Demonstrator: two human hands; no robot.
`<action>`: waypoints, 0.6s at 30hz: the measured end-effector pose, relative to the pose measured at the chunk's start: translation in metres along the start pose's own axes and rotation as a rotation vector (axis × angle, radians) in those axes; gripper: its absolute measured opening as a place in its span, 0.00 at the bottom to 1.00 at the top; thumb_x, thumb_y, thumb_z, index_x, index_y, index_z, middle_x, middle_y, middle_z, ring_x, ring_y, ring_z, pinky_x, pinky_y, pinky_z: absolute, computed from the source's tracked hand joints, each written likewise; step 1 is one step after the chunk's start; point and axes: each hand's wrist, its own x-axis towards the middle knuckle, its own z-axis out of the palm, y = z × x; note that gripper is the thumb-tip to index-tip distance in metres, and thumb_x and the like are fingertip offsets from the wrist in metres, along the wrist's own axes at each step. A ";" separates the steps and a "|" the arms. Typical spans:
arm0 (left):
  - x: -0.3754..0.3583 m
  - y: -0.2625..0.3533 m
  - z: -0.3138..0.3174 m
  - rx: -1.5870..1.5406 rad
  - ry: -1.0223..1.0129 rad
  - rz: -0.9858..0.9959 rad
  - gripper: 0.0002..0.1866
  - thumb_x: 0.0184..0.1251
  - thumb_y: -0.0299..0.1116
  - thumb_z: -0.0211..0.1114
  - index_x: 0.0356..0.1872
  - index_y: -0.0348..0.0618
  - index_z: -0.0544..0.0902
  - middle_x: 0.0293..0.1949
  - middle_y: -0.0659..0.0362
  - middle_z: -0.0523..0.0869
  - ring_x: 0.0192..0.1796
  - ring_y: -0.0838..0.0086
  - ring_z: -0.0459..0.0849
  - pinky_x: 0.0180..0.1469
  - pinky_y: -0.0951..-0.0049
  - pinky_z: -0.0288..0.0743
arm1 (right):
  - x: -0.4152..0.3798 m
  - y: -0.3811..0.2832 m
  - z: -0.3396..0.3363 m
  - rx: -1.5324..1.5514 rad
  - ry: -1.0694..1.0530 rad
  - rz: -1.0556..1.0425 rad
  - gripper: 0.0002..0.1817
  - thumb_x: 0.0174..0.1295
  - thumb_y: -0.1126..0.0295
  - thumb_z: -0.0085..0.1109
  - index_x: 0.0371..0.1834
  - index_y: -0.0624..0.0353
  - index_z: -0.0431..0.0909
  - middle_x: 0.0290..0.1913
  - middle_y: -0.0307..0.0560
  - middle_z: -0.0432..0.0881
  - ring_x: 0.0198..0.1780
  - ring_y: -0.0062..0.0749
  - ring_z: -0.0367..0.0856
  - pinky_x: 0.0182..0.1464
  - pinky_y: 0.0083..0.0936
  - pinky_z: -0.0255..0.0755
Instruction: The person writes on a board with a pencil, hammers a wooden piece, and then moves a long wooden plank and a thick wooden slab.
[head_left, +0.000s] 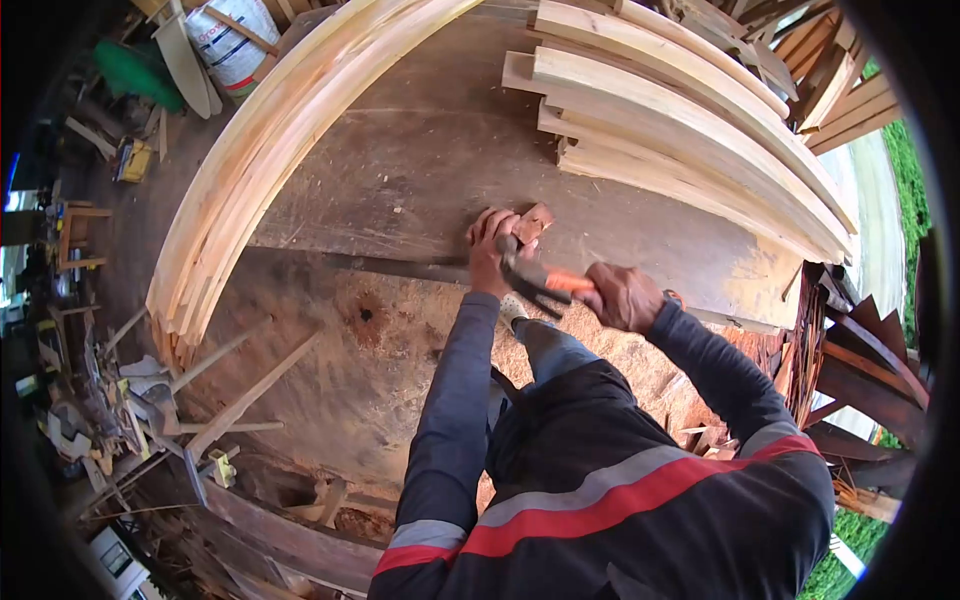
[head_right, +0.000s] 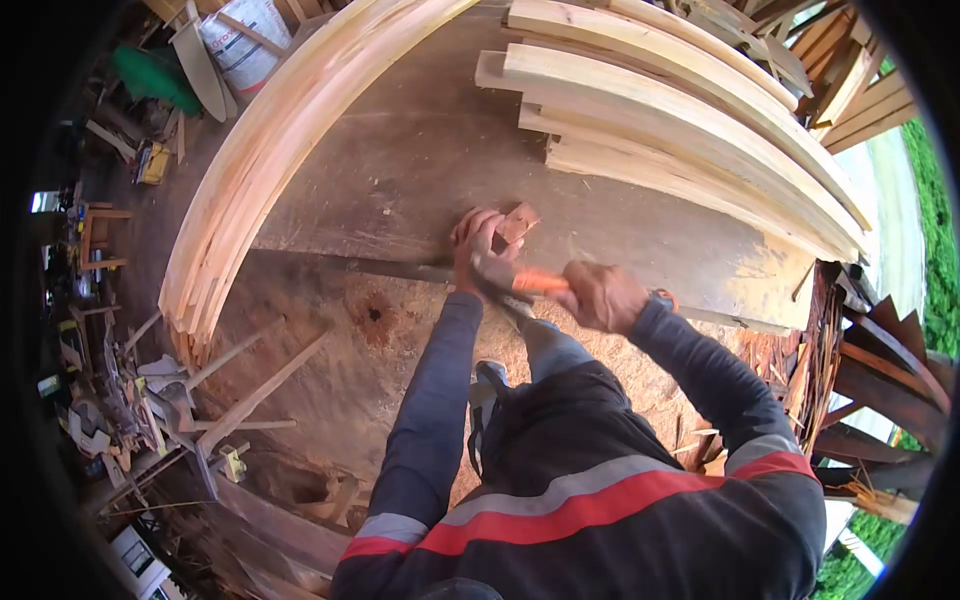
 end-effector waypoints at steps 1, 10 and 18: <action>-0.002 0.004 -0.003 0.000 -0.013 -0.035 0.26 0.45 0.41 0.72 0.48 0.44 0.78 0.51 0.59 0.78 0.61 0.60 0.70 0.63 0.58 0.58 | 0.005 0.008 0.010 -0.037 0.020 0.003 0.18 0.68 0.56 0.50 0.33 0.62 0.74 0.21 0.59 0.76 0.24 0.57 0.77 0.28 0.45 0.70; 0.000 0.005 -0.005 0.062 0.009 -0.018 0.22 0.47 0.38 0.69 0.47 0.46 0.78 0.51 0.56 0.78 0.61 0.60 0.71 0.64 0.55 0.57 | -0.006 -0.002 -0.005 0.143 0.155 0.013 0.18 0.66 0.52 0.51 0.40 0.59 0.74 0.25 0.61 0.79 0.26 0.58 0.80 0.28 0.45 0.72; 0.001 -0.015 0.009 -0.013 -0.300 0.073 0.22 0.53 0.32 0.67 0.52 0.41 0.76 0.50 0.52 0.80 0.55 0.52 0.74 0.58 0.57 0.67 | 0.001 -0.025 -0.009 0.102 0.005 0.243 0.26 0.68 0.46 0.46 0.36 0.62 0.75 0.21 0.62 0.78 0.24 0.60 0.79 0.30 0.49 0.73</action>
